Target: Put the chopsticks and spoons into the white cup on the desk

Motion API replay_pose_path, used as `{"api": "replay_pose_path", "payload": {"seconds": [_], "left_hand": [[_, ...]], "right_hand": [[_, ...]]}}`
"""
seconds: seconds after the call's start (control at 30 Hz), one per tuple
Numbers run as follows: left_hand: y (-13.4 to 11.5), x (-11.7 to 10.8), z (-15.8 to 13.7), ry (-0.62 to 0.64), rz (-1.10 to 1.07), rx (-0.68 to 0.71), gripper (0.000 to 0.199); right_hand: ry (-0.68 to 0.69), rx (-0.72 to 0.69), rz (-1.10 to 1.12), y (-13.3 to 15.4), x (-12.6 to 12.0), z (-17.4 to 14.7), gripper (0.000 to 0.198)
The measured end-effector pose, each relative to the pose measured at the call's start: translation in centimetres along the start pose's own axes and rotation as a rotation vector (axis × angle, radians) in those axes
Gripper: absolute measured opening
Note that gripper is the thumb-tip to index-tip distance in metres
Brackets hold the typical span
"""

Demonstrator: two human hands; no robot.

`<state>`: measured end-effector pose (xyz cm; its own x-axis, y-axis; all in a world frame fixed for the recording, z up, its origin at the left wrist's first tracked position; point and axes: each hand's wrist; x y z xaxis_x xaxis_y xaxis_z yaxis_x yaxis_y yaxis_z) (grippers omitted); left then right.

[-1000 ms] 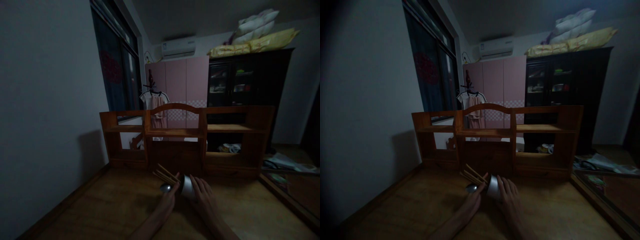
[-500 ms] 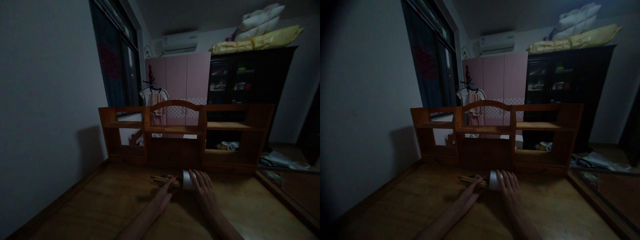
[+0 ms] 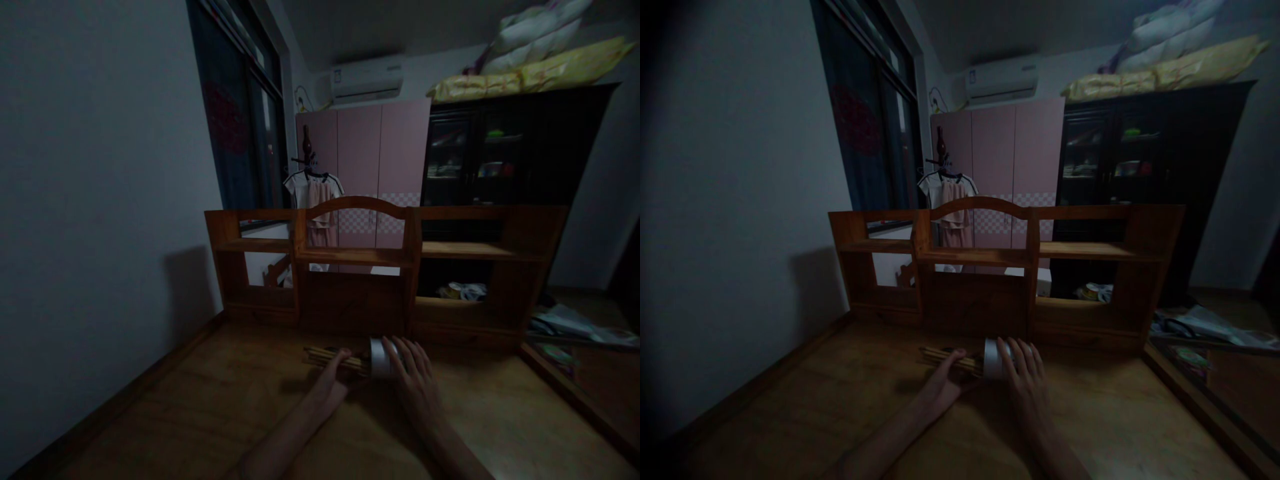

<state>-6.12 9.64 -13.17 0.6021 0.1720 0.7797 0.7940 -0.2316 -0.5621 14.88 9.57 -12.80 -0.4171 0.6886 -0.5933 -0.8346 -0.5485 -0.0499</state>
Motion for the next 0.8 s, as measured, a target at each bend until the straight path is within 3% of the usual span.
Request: {"api": "replay_pose_path", "payload": {"seconds": [0.17,0.8], "left_hand": [[0.2,-0.5,0.1,0.103,-0.015,-0.018,0.010],[0.0,-0.2,0.2,0.063,-0.088,-0.051,0.016]], "right_hand": [[-0.004,-0.008,0.003,0.2,-0.2,0.0,0.059],[0.048,0.083,-0.073,-1.9,-1.1,0.4,0.064]]}}
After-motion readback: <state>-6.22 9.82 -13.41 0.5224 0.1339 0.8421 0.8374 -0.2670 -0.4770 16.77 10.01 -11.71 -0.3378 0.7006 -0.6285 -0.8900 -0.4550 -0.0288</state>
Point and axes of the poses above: each hand's wrist, its own z-axis towards the middle knuckle, its own x-axis out of the palm, y = z × x, and after that the axes turned 5 degrees about -y, right-handed
